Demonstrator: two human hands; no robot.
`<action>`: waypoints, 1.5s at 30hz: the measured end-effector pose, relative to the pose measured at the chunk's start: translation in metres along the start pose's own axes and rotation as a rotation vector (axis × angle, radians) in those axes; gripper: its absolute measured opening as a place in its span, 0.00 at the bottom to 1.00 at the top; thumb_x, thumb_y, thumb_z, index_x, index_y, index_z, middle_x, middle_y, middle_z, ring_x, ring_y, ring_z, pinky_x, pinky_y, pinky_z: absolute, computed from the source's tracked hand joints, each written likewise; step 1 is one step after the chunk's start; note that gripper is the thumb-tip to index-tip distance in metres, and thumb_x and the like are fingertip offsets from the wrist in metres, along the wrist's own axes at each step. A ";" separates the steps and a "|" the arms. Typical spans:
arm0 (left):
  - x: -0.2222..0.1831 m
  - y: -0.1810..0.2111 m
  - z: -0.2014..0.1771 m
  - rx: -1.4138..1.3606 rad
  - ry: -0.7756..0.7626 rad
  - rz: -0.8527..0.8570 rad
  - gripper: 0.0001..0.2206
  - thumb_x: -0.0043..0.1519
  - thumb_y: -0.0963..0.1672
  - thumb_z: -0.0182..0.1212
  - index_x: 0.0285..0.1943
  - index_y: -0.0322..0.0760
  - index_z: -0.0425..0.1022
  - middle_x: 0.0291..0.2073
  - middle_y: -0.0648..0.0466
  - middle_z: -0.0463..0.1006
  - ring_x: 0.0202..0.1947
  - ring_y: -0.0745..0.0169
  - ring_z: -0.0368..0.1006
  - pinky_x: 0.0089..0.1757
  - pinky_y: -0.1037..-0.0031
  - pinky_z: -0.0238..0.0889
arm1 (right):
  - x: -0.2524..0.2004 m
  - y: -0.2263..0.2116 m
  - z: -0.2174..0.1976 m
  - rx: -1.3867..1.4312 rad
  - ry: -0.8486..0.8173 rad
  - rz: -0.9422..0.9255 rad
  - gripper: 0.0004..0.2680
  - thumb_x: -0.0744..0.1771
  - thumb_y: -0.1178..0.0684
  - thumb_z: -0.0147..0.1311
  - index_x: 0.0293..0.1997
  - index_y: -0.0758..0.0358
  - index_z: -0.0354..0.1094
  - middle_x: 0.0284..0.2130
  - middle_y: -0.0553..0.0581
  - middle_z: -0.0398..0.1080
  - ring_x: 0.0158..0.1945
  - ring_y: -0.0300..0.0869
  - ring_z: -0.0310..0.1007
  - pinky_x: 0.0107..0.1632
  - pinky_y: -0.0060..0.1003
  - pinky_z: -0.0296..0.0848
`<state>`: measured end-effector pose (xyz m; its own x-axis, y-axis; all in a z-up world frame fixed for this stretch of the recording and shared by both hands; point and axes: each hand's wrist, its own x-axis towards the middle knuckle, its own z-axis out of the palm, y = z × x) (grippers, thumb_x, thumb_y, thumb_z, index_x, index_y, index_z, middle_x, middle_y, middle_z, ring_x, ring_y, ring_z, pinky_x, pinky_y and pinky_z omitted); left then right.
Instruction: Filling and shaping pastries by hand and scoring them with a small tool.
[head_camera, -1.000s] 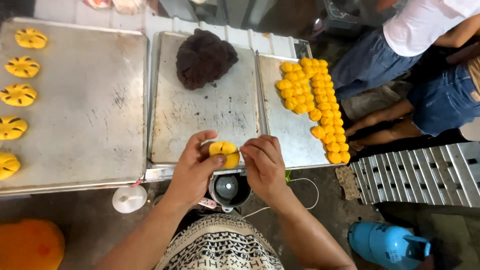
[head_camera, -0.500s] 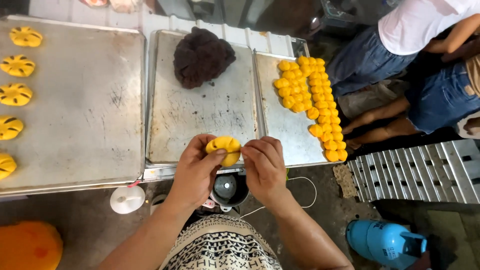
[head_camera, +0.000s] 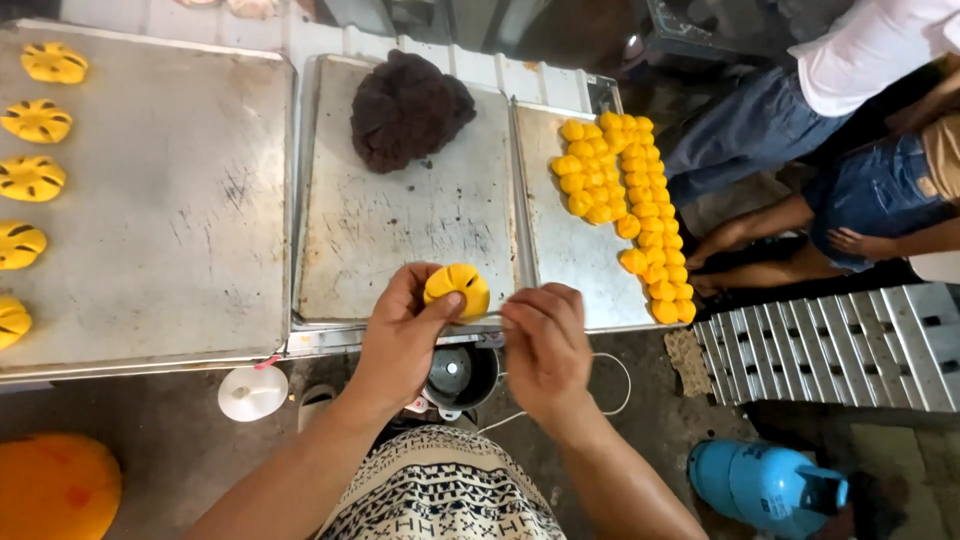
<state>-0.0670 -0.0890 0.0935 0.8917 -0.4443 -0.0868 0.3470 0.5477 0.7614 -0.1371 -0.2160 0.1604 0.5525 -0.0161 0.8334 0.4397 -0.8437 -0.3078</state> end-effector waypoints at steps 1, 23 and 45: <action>-0.001 -0.001 0.003 -0.018 0.020 -0.003 0.15 0.59 0.37 0.66 0.54 0.26 0.70 0.38 0.49 0.72 0.39 0.61 0.72 0.41 0.71 0.71 | 0.000 -0.004 0.003 -0.016 -0.011 -0.025 0.02 0.66 0.66 0.58 0.39 0.70 0.75 0.34 0.64 0.74 0.36 0.58 0.72 0.45 0.51 0.75; -0.008 -0.003 0.004 -0.001 -0.001 -0.068 0.18 0.57 0.37 0.70 0.54 0.28 0.71 0.40 0.48 0.73 0.41 0.59 0.71 0.44 0.68 0.69 | -0.012 -0.003 -0.011 -0.060 -0.001 0.011 0.02 0.67 0.63 0.58 0.39 0.69 0.75 0.35 0.63 0.75 0.36 0.57 0.72 0.44 0.50 0.75; -0.023 -0.006 0.013 0.037 -0.024 -0.107 0.14 0.55 0.36 0.69 0.48 0.27 0.73 0.34 0.49 0.75 0.34 0.61 0.74 0.37 0.73 0.71 | -0.018 -0.005 -0.032 -0.013 -0.038 0.006 0.02 0.67 0.65 0.57 0.39 0.70 0.74 0.35 0.63 0.74 0.37 0.56 0.71 0.44 0.48 0.74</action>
<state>-0.0933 -0.0918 0.0990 0.8425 -0.5163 -0.1535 0.4287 0.4701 0.7715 -0.1723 -0.2283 0.1615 0.5817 -0.0005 0.8134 0.4276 -0.8505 -0.3063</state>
